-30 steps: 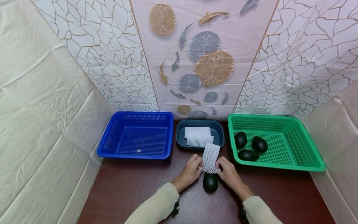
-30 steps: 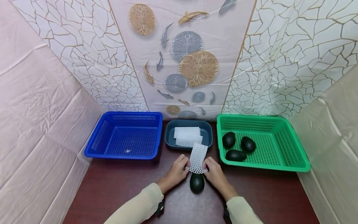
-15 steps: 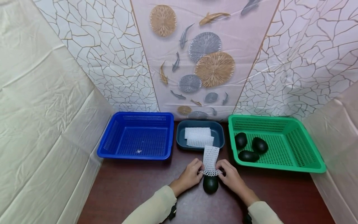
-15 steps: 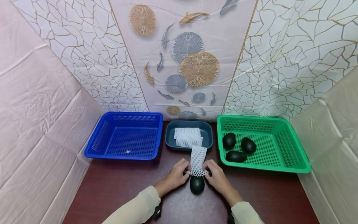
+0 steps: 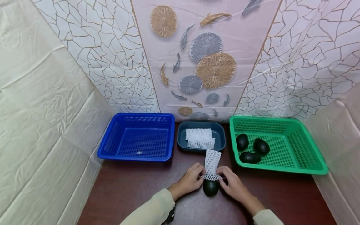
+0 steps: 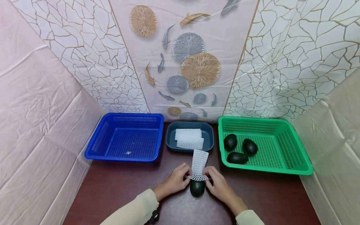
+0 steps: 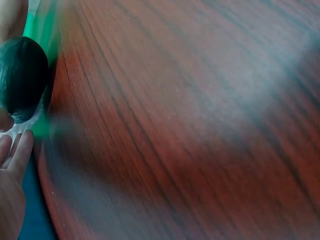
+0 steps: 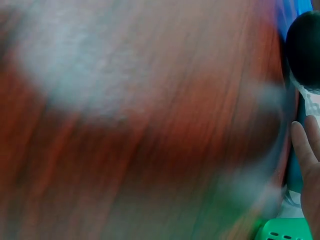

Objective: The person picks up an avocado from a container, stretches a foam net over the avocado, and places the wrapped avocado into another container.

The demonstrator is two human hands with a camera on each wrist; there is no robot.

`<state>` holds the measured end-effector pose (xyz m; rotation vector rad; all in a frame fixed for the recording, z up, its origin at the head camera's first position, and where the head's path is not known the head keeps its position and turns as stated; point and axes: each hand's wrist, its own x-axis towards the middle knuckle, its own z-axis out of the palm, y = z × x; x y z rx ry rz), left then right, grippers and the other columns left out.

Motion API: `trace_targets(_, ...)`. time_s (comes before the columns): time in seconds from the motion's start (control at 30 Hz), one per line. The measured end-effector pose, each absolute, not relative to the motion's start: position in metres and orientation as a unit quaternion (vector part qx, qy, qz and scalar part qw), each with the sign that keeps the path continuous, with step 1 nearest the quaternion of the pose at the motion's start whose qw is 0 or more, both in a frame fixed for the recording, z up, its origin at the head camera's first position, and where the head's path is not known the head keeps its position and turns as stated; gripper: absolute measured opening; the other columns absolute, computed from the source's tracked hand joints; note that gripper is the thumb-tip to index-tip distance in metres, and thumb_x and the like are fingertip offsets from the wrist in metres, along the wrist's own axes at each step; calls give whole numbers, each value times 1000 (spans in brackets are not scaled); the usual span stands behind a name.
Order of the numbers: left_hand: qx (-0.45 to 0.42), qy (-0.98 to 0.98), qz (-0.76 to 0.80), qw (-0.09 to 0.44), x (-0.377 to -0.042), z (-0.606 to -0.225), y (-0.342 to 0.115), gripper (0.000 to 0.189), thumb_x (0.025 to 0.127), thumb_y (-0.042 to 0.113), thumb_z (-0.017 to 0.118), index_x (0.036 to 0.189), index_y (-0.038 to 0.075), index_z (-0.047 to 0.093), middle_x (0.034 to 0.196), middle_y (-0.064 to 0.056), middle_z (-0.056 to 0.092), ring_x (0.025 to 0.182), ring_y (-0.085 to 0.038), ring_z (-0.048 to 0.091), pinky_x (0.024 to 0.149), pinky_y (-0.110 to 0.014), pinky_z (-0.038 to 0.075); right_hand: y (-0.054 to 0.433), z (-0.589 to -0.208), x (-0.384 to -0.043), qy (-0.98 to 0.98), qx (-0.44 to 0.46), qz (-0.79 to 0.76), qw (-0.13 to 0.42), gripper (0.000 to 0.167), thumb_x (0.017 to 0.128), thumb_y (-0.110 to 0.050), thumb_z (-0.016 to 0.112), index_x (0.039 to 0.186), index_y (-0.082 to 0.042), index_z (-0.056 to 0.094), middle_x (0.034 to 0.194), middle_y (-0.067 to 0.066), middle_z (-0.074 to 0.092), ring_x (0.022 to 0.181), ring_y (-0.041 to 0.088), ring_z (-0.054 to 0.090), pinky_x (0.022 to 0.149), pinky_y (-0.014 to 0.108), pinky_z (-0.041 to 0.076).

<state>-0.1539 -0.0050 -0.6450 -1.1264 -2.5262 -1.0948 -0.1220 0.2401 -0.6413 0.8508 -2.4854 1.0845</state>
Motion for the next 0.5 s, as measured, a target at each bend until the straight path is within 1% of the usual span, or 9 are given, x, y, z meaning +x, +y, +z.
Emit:
trace_targets(0.13,-381,-840,-380,74,-152,-645,-7,23,81,-7,69,99,5,61,94,-5,56,80,-13,64,73,-5,46,241,-641,-116,-871,287,383,110,39,85,4,74,121,-6,63,118,2,63,103,17,64,79,34,59)
trace_targets(0.23,-383,-835,-389,69,-150,-645,-8,23,81,-8,69,100,3,61,95,-8,57,80,-13,65,73,-5,48,243,-640,-111,-876,287,381,78,49,86,-9,80,129,-6,59,123,2,61,107,17,63,84,38,58)
trace_targets(0.3,-384,-834,-390,68,-149,-645,-9,23,82,-9,69,100,2,60,96,-8,57,81,-12,65,73,-6,49,245,-640,-109,-878,287,379,61,57,85,-19,84,133,-7,57,126,1,59,109,17,62,86,39,58)
trace_targets(0.4,-383,-834,-392,67,-148,-645,-11,23,82,-9,69,100,3,60,97,-8,57,82,-13,65,74,-7,50,246,-641,-107,-877,290,379,56,68,81,-28,89,135,-6,55,128,1,58,110,19,62,87,39,58)
trace_targets(0.5,-378,-833,-398,64,-149,-647,-13,23,82,-9,69,100,3,60,97,-9,57,83,-16,67,75,-9,51,245,-642,-106,-877,290,377,63,72,77,-30,92,134,-4,56,127,2,58,109,19,63,86,39,58)
